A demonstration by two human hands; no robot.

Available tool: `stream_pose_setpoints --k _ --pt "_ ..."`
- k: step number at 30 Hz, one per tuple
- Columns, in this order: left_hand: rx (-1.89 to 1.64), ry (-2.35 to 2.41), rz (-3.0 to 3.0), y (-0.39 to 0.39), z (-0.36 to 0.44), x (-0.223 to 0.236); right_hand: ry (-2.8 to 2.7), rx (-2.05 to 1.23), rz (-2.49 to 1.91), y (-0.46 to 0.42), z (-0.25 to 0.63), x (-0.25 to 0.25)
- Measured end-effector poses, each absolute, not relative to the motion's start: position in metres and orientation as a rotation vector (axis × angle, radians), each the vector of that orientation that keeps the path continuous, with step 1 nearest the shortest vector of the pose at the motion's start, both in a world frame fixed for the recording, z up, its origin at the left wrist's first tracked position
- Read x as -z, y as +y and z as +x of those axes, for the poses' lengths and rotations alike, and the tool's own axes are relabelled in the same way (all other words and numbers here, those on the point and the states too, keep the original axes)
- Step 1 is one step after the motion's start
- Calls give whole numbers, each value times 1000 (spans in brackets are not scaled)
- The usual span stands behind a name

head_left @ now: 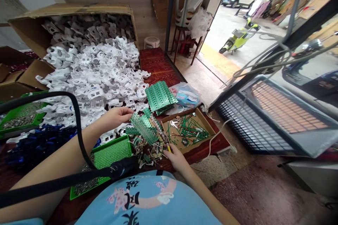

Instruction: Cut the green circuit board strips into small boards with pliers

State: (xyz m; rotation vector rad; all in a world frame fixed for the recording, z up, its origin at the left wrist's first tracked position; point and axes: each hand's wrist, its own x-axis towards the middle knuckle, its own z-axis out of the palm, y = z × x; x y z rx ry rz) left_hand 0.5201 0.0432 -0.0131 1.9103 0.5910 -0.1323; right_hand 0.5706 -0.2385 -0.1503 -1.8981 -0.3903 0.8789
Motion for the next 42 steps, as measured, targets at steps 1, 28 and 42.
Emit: stream_pose_setpoints --k 1,28,42 --pt "117 603 1829 47 521 14 -377 -886 -1871 -238 571 149" --pt "-85 788 1287 54 536 47 -442 -1290 -1659 -263 612 85" --pt "-53 863 1398 48 525 36 -432 -1386 -1585 -246 618 77"
